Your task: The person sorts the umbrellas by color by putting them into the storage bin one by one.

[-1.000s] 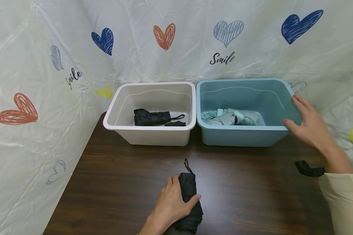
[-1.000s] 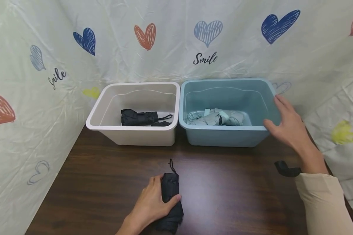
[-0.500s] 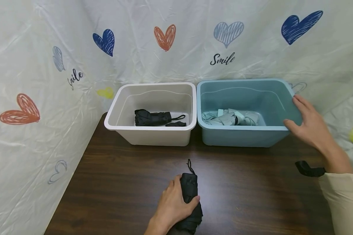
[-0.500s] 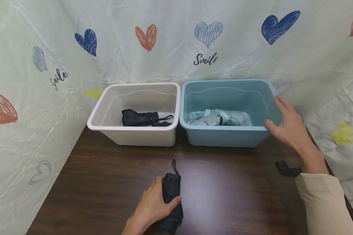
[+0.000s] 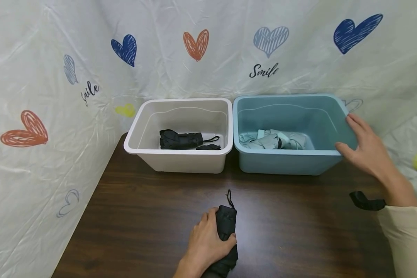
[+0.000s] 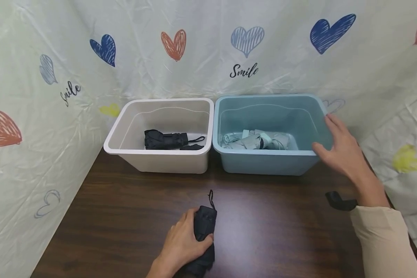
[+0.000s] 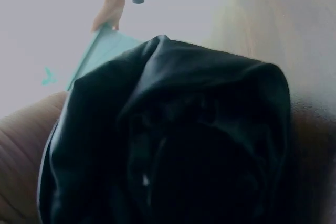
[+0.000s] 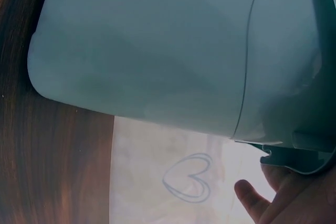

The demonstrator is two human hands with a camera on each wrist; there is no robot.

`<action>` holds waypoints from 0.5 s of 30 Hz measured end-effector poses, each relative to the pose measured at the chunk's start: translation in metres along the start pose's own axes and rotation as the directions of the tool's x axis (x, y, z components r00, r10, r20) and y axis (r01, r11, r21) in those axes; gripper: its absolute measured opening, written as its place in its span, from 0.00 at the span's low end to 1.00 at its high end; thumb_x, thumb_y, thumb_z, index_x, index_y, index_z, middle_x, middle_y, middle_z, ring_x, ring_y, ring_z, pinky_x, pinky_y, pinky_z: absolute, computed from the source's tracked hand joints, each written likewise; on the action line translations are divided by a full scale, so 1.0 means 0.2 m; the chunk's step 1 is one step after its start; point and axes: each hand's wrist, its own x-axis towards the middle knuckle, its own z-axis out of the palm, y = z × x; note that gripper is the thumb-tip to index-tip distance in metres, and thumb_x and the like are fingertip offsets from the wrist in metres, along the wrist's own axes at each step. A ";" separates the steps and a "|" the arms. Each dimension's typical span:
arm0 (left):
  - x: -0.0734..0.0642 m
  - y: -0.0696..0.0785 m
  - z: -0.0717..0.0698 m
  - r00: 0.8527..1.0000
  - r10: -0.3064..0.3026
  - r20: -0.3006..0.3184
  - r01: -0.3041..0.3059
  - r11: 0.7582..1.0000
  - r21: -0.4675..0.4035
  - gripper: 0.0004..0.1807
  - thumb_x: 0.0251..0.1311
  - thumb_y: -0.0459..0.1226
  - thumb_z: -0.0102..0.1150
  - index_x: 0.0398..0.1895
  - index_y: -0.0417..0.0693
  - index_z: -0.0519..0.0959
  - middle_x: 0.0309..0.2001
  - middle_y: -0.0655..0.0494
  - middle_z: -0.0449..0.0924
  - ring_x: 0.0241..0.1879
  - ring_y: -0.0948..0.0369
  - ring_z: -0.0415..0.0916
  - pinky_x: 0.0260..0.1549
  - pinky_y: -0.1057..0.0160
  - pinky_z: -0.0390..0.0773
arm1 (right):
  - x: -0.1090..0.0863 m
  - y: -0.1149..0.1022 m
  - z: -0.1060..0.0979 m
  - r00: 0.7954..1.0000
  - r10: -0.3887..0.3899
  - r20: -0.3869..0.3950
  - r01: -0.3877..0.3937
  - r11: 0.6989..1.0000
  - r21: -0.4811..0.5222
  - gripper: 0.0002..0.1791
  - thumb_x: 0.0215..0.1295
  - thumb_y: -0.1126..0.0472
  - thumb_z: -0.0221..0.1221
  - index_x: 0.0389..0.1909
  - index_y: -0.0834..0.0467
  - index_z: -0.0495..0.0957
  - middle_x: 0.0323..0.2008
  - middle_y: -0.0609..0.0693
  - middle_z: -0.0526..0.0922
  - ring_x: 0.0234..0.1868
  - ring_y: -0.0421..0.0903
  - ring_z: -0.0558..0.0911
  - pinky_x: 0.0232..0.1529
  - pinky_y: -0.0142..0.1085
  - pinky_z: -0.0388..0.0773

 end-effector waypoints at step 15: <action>0.01 -0.01 -0.01 1.000 0.002 -0.022 -0.003 1.000 -0.022 0.44 0.47 0.58 0.77 0.62 0.41 0.75 0.48 0.48 0.83 0.35 0.52 0.81 0.34 0.50 0.82 | 0.00 -0.01 0.00 1.000 0.007 0.015 -0.006 1.000 -0.019 0.48 0.70 0.53 0.55 0.85 0.65 0.47 0.85 0.68 0.47 0.82 0.76 0.50 0.79 0.74 0.46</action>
